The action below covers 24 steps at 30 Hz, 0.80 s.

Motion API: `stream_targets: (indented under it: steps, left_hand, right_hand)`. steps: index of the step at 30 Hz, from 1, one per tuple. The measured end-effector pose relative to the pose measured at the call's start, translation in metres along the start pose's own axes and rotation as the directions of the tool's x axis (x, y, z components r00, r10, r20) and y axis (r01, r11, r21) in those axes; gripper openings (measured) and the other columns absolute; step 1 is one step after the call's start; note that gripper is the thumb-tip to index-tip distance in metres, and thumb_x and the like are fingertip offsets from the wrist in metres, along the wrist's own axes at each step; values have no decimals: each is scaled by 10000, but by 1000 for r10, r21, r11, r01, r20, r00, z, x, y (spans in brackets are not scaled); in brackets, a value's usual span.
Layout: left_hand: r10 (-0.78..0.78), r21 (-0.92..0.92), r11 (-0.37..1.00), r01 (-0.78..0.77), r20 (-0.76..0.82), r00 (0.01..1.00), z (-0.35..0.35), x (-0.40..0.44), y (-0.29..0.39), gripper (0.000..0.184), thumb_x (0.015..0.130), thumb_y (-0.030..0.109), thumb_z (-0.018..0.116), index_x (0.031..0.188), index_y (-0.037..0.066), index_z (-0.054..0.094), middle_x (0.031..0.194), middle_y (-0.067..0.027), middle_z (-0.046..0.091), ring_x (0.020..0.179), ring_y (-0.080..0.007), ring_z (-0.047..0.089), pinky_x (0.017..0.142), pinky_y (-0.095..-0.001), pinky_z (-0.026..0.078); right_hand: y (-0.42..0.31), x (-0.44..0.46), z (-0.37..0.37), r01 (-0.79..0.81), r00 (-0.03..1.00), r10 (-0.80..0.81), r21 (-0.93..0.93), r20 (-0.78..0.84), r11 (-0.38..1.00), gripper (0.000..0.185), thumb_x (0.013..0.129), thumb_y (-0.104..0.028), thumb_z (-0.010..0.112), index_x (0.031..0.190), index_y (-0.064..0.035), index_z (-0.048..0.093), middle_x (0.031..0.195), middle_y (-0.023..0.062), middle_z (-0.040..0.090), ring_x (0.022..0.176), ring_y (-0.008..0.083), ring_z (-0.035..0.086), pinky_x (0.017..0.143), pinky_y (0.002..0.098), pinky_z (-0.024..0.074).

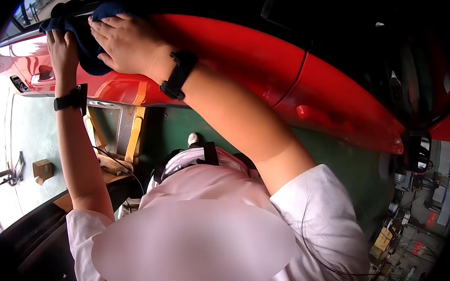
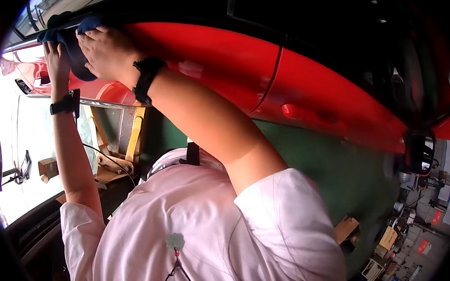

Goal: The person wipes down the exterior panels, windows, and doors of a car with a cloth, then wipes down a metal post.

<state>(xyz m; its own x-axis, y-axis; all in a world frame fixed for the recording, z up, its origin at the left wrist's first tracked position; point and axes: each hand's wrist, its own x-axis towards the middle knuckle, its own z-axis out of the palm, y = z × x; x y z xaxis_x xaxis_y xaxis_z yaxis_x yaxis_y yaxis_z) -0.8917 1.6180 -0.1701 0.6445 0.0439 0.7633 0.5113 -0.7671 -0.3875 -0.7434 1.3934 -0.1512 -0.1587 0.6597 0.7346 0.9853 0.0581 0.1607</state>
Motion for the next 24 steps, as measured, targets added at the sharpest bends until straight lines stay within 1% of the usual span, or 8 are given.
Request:
stream_targets:
  steps: [4,6,7,8,10,14,18,24]
  left_hand:
    - [-97,-23,995,97,-18,995,-22,-16,64,281,906,101,469,1088,-83,582,1308,-273,507,1231,-485,444,1059,-524,382]
    - [-367,-269,897,351,-9,930,-30,-16,113,371,932,135,433,1189,-110,542,1383,-308,445,1308,-497,370,1110,-516,318]
    - [-327,-185,925,332,57,943,-19,-30,125,444,950,158,403,1279,-131,482,1417,-341,394,1351,-505,313,1142,-517,262]
    - [-519,-364,791,492,27,854,-51,-4,171,454,927,150,417,1279,-128,484,1415,-355,387,1357,-497,317,1150,-512,253]
    - [-559,-515,701,494,35,829,-79,23,221,468,871,146,458,1242,-134,509,1425,-343,388,1363,-489,322,1153,-505,255]
    - [-364,-686,668,287,35,931,-126,57,315,534,731,137,533,1192,-132,536,1459,-316,376,1376,-460,338,1149,-511,272]
    - [-314,-769,578,273,99,944,-165,84,397,557,703,152,547,1185,-128,536,1494,-311,335,1410,-450,300,1170,-514,246]
    - [-236,-800,539,264,157,959,-185,105,492,650,726,203,549,1242,-183,458,1549,-342,191,1467,-466,152,1201,-531,98]
  right_hand:
    - [6,-38,-31,-3,999,3,-11,50,1000,621,802,-391,715,1311,-60,586,1386,85,563,1219,200,543,1084,365,354]
    - [19,-60,-52,-28,998,29,-23,48,999,657,792,-417,720,1321,-54,579,1379,83,566,1216,202,538,1090,358,340]
    - [27,-71,-66,-33,998,33,-4,54,999,693,766,-412,747,1330,-54,566,1398,85,551,1236,199,531,1096,370,337]
    - [35,-81,-83,-39,996,38,14,82,999,700,748,-406,767,1324,-62,569,1416,82,535,1251,198,524,1097,378,342]
    - [52,-103,-110,-60,989,48,87,137,994,717,706,-375,806,1315,-74,575,1426,81,525,1251,199,524,1085,371,364]
    - [81,-151,-179,-136,957,109,85,270,987,766,629,-242,856,1319,-75,567,1466,58,481,1235,220,536,1043,382,416]
    - [115,-213,-243,-206,926,191,14,326,978,818,624,-237,858,1364,-91,539,1491,51,459,1233,236,533,1016,389,423]
    - [146,-312,-329,-338,896,378,-194,234,921,717,818,-381,742,1413,-63,501,1498,160,437,1293,354,487,1053,445,384]
